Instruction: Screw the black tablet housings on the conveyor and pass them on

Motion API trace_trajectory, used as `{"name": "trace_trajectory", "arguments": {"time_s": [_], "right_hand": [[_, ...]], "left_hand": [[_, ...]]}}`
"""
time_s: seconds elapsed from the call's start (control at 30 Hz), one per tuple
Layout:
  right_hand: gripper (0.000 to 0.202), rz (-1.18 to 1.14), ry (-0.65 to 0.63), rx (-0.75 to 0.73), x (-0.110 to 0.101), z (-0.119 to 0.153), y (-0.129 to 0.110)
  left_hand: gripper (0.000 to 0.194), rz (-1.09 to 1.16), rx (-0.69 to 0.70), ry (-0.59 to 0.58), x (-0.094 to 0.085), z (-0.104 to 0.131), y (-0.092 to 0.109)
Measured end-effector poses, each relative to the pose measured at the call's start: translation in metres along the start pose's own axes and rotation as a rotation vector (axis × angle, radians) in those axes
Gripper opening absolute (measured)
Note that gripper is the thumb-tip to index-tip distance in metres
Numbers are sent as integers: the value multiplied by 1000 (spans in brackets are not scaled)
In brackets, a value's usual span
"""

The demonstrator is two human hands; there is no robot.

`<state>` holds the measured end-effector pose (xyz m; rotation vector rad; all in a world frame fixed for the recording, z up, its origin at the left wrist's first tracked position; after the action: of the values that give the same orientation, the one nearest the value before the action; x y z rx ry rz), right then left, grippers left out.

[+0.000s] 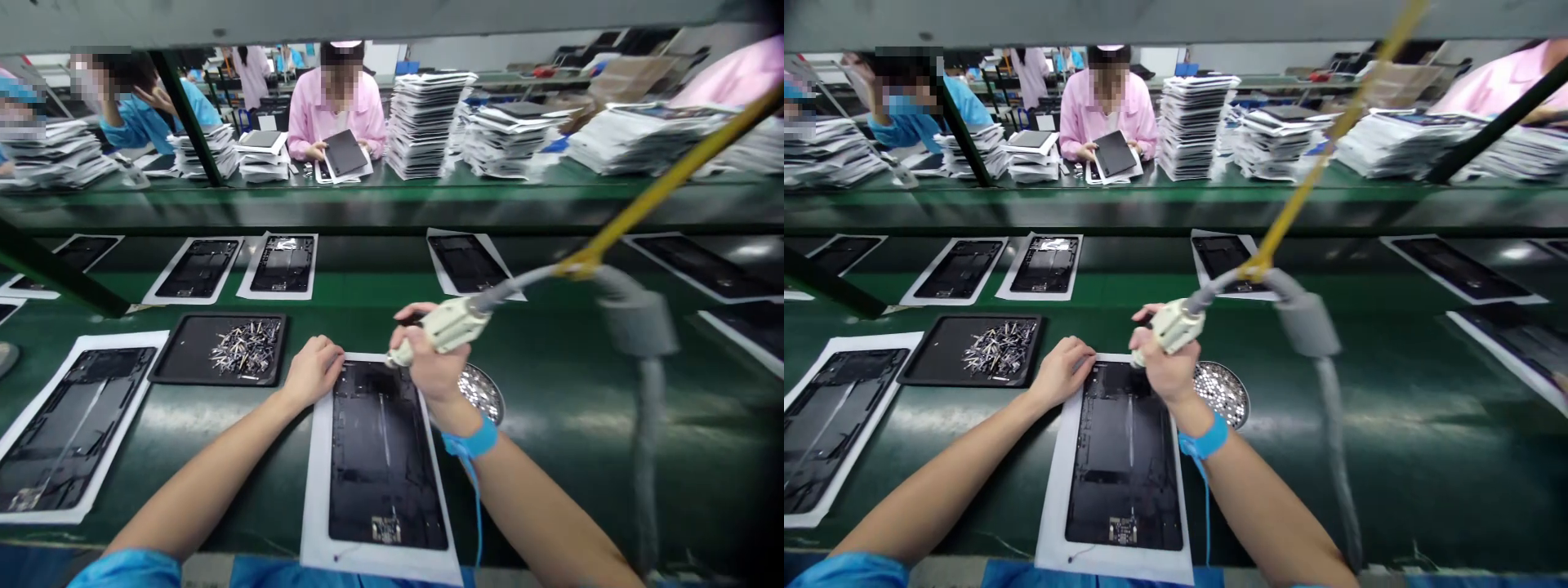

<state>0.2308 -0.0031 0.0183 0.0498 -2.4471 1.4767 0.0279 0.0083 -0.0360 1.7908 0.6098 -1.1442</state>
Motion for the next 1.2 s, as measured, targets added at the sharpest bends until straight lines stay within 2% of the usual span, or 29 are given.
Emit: {"name": "trace_trajectory", "arguments": {"time_s": [0.07,0.17,0.23,0.3,0.37,0.43,0.6,0.8,1.2], "right_hand": [[20,84,80,-79,-32,-2,-14],[19,214,195,-145,-73,-1,-26],[19,271,250,-156,-90,1,-27],[18,304,275,-141,-100,3,-24],[18,315,270,-116,-102,3,-20],[18,307,248,-104,-101,3,-15],[21,237,188,-78,-92,6,-9],[23,252,146,-54,-86,11,-10],[24,191,91,-29,-81,14,-7]], "left_hand": [[20,-51,37,-31,4,-14,13],[26,-102,28,-188,11,-39,31],[18,-79,29,-323,14,-52,36],[17,-25,71,-408,14,-63,34],[19,19,120,-400,11,-74,26],[19,38,135,-339,10,-87,17],[18,19,57,-192,16,-113,3],[17,40,68,-166,25,-112,4],[16,51,58,-173,24,-113,7]]}}
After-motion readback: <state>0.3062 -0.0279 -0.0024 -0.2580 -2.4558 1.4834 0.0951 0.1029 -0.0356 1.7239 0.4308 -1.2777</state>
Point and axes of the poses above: each hand's wrist, its own z-axis away from the middle knuckle, its own x-axis out of the palm, y = z × x, the point moved 1 cm from there along -z, towards the middle knuckle, and after that the axes turned 4 degrees about -y, right-handed, at the moved point
